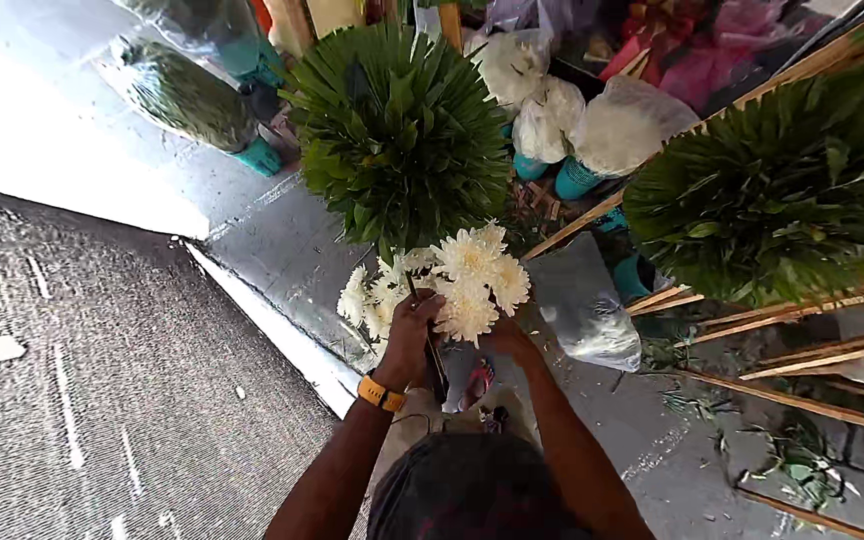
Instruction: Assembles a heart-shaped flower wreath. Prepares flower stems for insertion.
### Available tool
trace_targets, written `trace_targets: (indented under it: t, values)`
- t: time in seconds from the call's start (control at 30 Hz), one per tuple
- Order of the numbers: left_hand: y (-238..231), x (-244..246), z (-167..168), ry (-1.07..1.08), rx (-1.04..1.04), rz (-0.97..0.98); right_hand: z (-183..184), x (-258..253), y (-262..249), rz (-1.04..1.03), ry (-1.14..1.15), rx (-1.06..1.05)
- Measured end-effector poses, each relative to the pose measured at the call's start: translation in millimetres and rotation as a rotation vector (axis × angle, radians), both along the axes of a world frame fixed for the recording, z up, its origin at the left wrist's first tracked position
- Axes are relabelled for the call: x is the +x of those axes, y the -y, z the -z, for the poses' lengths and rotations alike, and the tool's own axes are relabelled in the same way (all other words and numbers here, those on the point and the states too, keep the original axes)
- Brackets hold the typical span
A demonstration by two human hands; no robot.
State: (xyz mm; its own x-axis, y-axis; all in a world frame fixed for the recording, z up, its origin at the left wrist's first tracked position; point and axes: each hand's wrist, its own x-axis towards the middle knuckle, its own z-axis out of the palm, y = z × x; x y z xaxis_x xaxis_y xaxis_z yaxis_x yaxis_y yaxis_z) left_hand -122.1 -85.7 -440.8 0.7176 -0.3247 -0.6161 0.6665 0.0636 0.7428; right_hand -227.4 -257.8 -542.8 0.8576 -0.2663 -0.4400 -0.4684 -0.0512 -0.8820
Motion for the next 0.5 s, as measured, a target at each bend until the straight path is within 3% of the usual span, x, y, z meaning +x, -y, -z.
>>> trace_targets:
  t: [0.07, 0.17, 0.23, 0.3, 0.37, 0.5]
  values:
    - [11, 13, -23, 0.016, -0.022, 0.026, -20, 33, -13, 0.014, 0.035, -0.099]
    - [1, 37, -60, 0.298, -0.034, 0.057, -36, 84, -5, 0.173, 0.23, -0.056]
    - [-26, 52, -72, 0.596, 0.172, 0.12, -70, 96, 8, 0.188, 0.332, 0.065]
    - [-55, 54, -67, 0.75, 0.506, 0.237, -105, 100, 20, 0.218, 0.421, 0.166]
    - [-73, 36, -54, 0.798, 0.697, 0.356, -135, 102, 29, 0.233, 0.503, 0.213]
    - [-62, -33, -48, 0.917, 0.59, 0.358, -182, 107, 22, 0.284, 0.598, 0.259]
